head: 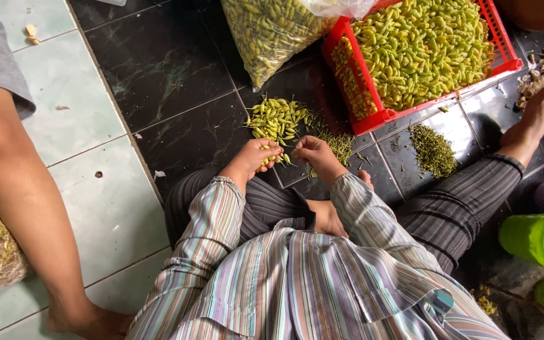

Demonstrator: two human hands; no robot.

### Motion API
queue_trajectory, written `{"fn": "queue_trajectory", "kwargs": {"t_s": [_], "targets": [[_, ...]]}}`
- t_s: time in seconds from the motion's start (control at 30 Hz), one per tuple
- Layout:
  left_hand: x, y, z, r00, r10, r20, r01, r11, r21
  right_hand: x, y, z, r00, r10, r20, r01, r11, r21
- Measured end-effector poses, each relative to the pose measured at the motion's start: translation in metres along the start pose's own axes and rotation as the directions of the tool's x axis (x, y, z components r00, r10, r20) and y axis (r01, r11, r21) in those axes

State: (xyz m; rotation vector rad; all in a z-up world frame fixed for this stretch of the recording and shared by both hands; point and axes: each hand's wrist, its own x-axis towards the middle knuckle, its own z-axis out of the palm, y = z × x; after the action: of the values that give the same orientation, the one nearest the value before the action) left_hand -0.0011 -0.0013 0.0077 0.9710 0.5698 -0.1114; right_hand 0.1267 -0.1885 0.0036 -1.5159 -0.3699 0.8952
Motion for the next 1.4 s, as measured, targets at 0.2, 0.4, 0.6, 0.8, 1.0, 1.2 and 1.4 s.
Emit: {"fn": "queue_trajectory", "kwargs": {"t_s": [0.2, 0.4, 0.6, 0.8, 1.0, 1.2, 1.4], "targets": [[0.014, -0.019, -0.009, 0.999, 0.042, 0.008, -0.043, 0.995, 0.095, -0.007, -0.017, 0.034, 0.997, -0.077, -0.013, 0.078, 0.972, 0.221], [0.010, -0.020, -0.007, 0.998, 0.063, 0.023, -0.065, 0.994, 0.091, -0.021, -0.035, 0.054, 1.000, 0.002, -0.020, 0.006, 0.925, 0.379], [0.007, -0.024, -0.007, 0.997, 0.044, 0.056, -0.050, 0.991, 0.121, -0.035, -0.039, 0.052, 0.995, -0.033, -0.089, 0.058, 0.956, 0.289], [-0.006, -0.020, 0.004, 0.998, -0.013, 0.061, 0.011, 0.999, 0.040, -0.028, -0.012, 0.050, 0.890, -0.355, -0.285, 0.316, 0.933, -0.174], [-0.017, -0.017, 0.007, 1.000, -0.002, 0.017, 0.002, 1.000, 0.011, -0.010, 0.007, -0.035, 0.808, -0.453, -0.377, 0.021, 0.661, -0.750], [-0.015, -0.019, 0.006, 0.999, -0.013, -0.029, 0.014, 0.999, 0.043, -0.026, 0.051, -0.110, 0.843, -0.456, -0.285, 0.018, 0.552, -0.833], [-0.010, -0.019, 0.005, 0.994, -0.048, -0.096, 0.062, 0.987, 0.149, -0.130, 0.038, -0.068, 0.849, -0.513, -0.126, -0.197, -0.086, -0.977]]}}
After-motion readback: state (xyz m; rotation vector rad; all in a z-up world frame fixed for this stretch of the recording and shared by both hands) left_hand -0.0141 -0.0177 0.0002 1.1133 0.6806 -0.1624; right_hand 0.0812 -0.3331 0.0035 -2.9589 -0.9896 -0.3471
